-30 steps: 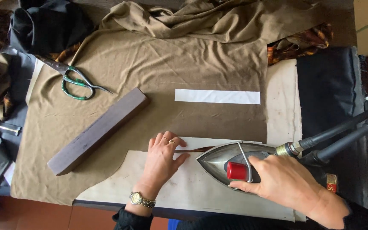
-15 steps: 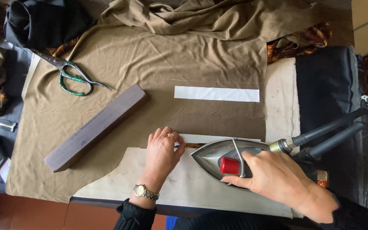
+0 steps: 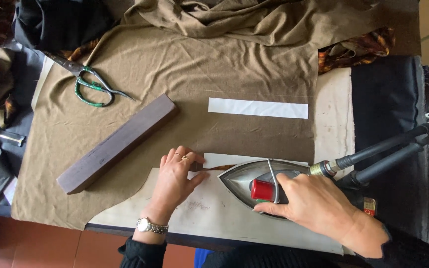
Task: The person irons a brown fabric piece on a worktable using a steam iron and a wooden pressing block. They repeatedly position the fabric, press it with the iron, and trim the edges with scissors.
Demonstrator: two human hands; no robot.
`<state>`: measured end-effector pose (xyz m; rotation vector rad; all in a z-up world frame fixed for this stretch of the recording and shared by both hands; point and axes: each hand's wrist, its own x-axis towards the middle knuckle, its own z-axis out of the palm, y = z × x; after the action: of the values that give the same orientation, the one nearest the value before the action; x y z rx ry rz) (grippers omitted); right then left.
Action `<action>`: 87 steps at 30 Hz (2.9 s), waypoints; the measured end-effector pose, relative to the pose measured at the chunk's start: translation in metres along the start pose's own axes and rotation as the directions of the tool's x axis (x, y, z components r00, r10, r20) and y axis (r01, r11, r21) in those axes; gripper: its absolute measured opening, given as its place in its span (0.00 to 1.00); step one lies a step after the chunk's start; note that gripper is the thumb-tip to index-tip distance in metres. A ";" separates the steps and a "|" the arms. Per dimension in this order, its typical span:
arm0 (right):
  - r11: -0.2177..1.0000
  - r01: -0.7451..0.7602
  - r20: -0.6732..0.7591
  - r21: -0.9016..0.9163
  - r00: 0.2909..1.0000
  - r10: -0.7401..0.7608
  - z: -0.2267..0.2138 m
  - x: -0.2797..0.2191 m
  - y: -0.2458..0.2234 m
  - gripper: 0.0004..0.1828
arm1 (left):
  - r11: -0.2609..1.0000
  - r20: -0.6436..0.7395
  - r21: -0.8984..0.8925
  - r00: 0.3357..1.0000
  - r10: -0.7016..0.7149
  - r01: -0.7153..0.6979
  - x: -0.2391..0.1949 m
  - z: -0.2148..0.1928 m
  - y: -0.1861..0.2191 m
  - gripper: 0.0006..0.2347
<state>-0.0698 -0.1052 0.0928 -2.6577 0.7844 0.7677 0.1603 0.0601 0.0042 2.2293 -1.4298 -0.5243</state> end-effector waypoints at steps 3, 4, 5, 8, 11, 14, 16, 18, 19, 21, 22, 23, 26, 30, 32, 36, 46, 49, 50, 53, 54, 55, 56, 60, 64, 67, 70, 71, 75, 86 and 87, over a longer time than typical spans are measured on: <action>1.000 0.030 -0.036 0.001 0.999 -0.030 0.004 0.001 0.003 0.41 | 0.999 0.001 0.052 1.000 0.015 -0.015 0.002 0.003 0.001 0.08; 1.000 0.029 -0.037 0.000 0.999 -0.029 0.003 0.000 0.003 0.41 | 0.999 0.000 0.051 1.000 0.016 -0.016 0.003 0.004 0.001 0.08; 0.999 0.036 -0.038 0.002 0.999 -0.035 0.002 0.000 0.002 0.40 | 0.999 -0.014 0.053 1.000 0.013 -0.012 0.004 0.005 0.001 0.05; 0.999 0.027 -0.009 0.021 1.000 -0.027 -0.006 -0.004 -0.001 0.38 | 0.998 -0.020 0.065 1.000 -0.004 0.005 0.006 0.007 0.000 0.04; 1.000 0.010 0.012 0.029 1.000 -0.011 -0.009 -0.006 -0.003 0.35 | 0.996 -0.018 0.087 1.000 -0.024 0.025 0.008 0.010 -0.002 0.05; 1.000 0.003 -0.007 0.012 1.000 -0.003 -0.007 -0.007 -0.003 0.35 | 0.993 -0.016 0.109 0.999 -0.038 0.039 0.010 0.013 -0.005 0.06; 1.000 -0.004 -0.018 0.000 1.000 0.004 -0.007 -0.007 -0.005 0.35 | 0.992 -0.012 0.118 0.999 -0.045 0.046 0.012 0.013 -0.007 0.06; 1.000 -0.006 -0.022 0.012 1.000 0.006 -0.008 -0.006 -0.008 0.35 | 0.987 0.016 0.156 0.999 -0.046 0.043 0.014 0.013 -0.009 0.07; 1.000 -0.006 -0.021 0.010 1.000 0.007 -0.009 -0.005 -0.010 0.35 | 0.987 0.015 0.154 0.999 -0.046 0.044 0.015 0.014 -0.010 0.07; 1.000 0.003 -0.008 0.021 1.000 -0.003 -0.012 -0.002 -0.016 0.35 | 0.988 0.007 0.148 0.999 -0.051 0.049 0.017 0.014 -0.011 0.06; 1.000 0.004 -0.007 0.020 1.000 -0.004 -0.013 0.000 -0.019 0.35 | 0.988 0.007 0.147 0.999 -0.053 0.052 0.018 0.012 -0.011 0.06; 1.000 0.013 -0.016 0.025 1.000 -0.012 -0.013 0.002 -0.022 0.35 | 0.991 0.017 0.118 0.998 -0.065 0.062 0.018 0.010 -0.011 0.07; 0.999 0.026 -0.020 0.034 0.999 -0.025 -0.013 0.007 -0.029 0.36 | 0.994 0.010 0.081 0.998 -0.067 0.066 0.019 0.010 -0.016 0.09; 0.999 0.006 0.041 0.049 0.999 -0.008 -0.019 0.008 -0.032 0.36 | 0.997 0.006 -0.019 0.998 -0.070 0.070 0.019 0.003 -0.018 0.08; 0.998 -0.020 0.073 0.052 0.997 0.016 -0.020 0.006 -0.029 0.36 | 0.983 -0.053 -0.090 0.984 -0.168 0.162 0.016 -0.017 -0.018 0.06; 0.995 -0.084 0.101 0.057 0.992 0.078 -0.016 0.002 -0.021 0.35 | 0.989 -0.408 -0.130 0.904 -0.124 0.077 -0.011 -0.061 -0.023 0.03; 0.994 -0.111 0.077 0.023 0.991 0.109 -0.009 -0.004 -0.014 0.35 | 0.996 0.005 0.044 0.997 0.080 -0.080 -0.001 -0.004 -0.022 0.08; 0.996 -0.090 0.028 -0.011 0.996 0.090 -0.006 -0.004 -0.014 0.36 | 0.995 -0.046 0.067 0.996 0.071 -0.068 0.003 -0.001 -0.021 0.05; 0.997 -0.083 0.007 -0.008 0.997 0.083 -0.004 -0.003 -0.014 0.36 | 0.997 -0.029 0.069 0.999 0.042 -0.040 0.004 -0.001 -0.019 0.04; 0.995 -0.099 0.023 0.011 0.995 0.098 -0.011 -0.002 -0.020 0.36 | 0.997 0.008 0.083 1.000 -0.010 0.009 0.007 0.000 -0.018 0.04; 0.992 -0.120 0.058 0.027 0.991 0.119 -0.015 -0.001 -0.023 0.36 | 0.995 0.025 0.096 0.999 -0.031 0.028 0.008 0.000 -0.018 0.05; 0.992 -0.120 0.058 0.026 0.991 0.118 -0.014 0.001 -0.024 0.36 | 0.995 0.025 0.096 0.999 -0.032 0.029 0.009 -0.001 -0.017 0.05; 0.995 -0.102 0.032 0.025 0.994 0.101 -0.013 0.002 -0.025 0.36 | 0.994 0.039 0.100 0.998 -0.050 0.046 0.010 -0.001 -0.016 0.05; 0.997 -0.074 0.015 0.028 0.997 0.073 -0.016 0.007 -0.032 0.36 | 0.990 0.058 0.121 0.995 -0.084 0.077 0.013 0.000 -0.017 0.05; 0.997 -0.077 0.020 0.024 0.997 0.077 -0.018 0.012 -0.039 0.36 | 0.992 0.040 0.081 0.994 -0.099 0.095 0.013 -0.001 -0.018 0.05; 0.999 -0.049 0.003 0.014 0.999 0.049 -0.020 0.015 -0.044 0.37 | 0.997 -0.009 0.036 0.997 -0.071 0.072 0.012 -0.009 -0.017 0.06; 0.999 -0.037 -0.002 0.009 0.999 0.037 -0.019 0.017 -0.046 0.36 | 0.985 -0.019 -0.174 0.999 -0.026 0.022 0.006 -0.032 -0.018 0.03; 0.999 -0.040 0.004 0.016 0.999 0.040 -0.018 0.017 -0.045 0.37 | 0.998 -0.205 -0.061 0.979 0.019 -0.032 0.003 -0.040 -0.022 0.03; 0.999 -0.047 0.016 0.017 0.999 0.047 -0.017 0.017 -0.045 0.37 | 0.970 -0.531 0.236 0.843 0.084 0.053 -0.013 -0.080 -0.050 0.11; 0.999 0.021 -0.050 0.030 0.999 -0.020 -0.018 0.023 -0.054 0.35 | 0.895 -0.278 0.383 0.952 -0.126 0.230 -0.007 -0.083 -0.107 0.28; 1.000 0.018 -0.043 0.026 0.999 -0.017 -0.019 0.024 -0.055 0.35 | 0.887 -0.277 0.400 0.953 -0.124 0.231 -0.006 -0.083 -0.108 0.28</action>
<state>-0.0141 -0.0779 0.1010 -2.6623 0.7759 0.6931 0.2829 0.1186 0.0150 2.6768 -1.3111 0.0279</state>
